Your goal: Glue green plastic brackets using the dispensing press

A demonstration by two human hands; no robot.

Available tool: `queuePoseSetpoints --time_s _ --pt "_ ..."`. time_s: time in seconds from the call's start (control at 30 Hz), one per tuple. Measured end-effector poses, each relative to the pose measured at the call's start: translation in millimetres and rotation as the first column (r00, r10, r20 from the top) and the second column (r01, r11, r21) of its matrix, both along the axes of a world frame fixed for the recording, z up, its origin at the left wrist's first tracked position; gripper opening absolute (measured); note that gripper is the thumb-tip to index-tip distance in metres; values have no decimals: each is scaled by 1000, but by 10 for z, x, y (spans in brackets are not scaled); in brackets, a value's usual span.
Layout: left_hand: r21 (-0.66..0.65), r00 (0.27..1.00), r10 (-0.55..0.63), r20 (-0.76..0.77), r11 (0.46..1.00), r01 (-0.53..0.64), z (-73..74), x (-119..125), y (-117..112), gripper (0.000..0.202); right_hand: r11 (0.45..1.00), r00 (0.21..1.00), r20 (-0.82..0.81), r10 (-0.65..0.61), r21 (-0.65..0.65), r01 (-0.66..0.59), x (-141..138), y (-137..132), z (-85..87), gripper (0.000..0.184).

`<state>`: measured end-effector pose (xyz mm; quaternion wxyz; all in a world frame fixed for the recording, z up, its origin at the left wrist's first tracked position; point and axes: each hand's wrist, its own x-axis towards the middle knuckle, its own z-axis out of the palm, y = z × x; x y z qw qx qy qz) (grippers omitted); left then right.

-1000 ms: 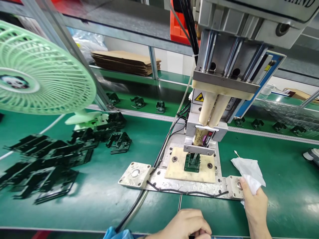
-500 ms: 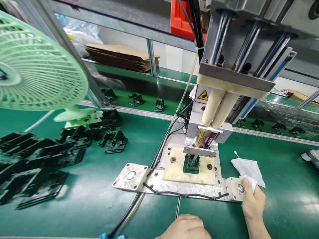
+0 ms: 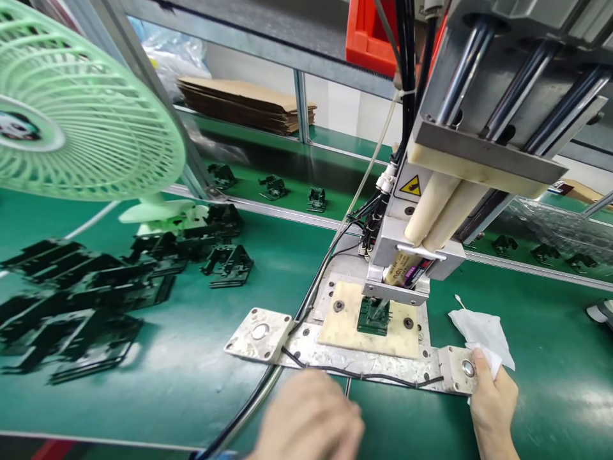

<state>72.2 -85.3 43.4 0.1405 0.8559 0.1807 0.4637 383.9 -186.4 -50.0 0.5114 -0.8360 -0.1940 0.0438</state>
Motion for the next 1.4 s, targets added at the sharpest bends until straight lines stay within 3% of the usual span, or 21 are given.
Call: queuePoseSetpoints --time_s 0.03,0.1,0.17,0.23,0.33,0.53,0.63,0.77,0.97,1.03,1.17,1.23,1.3,1.33,1.4 --pt "-37 979 198 41 980 -197 62 -124 101 15 1000 1000 0 7 2 -7 10 -5 -9 66" --pt "-171 853 522 11 841 -513 116 -357 343 10 1000 1000 4 18 2 -18 26 -10 -22 67" --pt "-328 769 627 -126 705 -629 73 -532 592 28 1000 1000 6 21 -3 -21 32 -6 -26 67" --pt "-521 795 553 -249 615 -591 -33 -629 786 41 1000 1000 4 16 -4 -16 25 5 -18 69" --pt "-719 868 400 -294 506 -476 -186 -648 914 44 1000 1000 13 18 9 -18 -2 25 16 68" --pt "-777 823 481 -303 375 -505 -191 -559 882 45 1000 1000 11 12 7 -12 -17 40 79 64" --pt "-786 812 490 -316 344 -514 -171 -540 857 47 1000 1000 -7 9 22 -8 0 45 77 64" --pt "-770 800 525 -291 367 -521 -186 -524 806 46 998 999 -47 -8 56 11 13 57 80 64" --pt "-774 824 469 -318 374 -511 -216 -545 818 44 996 998 -70 -12 93 19 17 61 87 59" --pt "-694 809 472 -350 449 -563 -182 -561 826 41 994 997 -79 -10 105 19 10 62 82 58" --pt "-340 782 530 -327 706 -621 63 -479 768 39 992 995 -98 -13 126 26 -38 62 87 56" --pt "-275 841 420 -340 811 -516 226 -334 731 48 990 994 -110 -20 137 35 -70 61 104 56" --pt "-353 898 204 -390 868 -350 341 -125 730 66 988 992 -119 -31 147 49 -101 59 128 54" --pt "-424 906 91 -414 861 -280 367 -11 749 78 987 992 -121 -39 152 57 -113 59 140 53" --pt "-581 897 -91 -433 789 -200 359 203 824 95 985 991 -123 -49 161 69 -127 60 155 54"
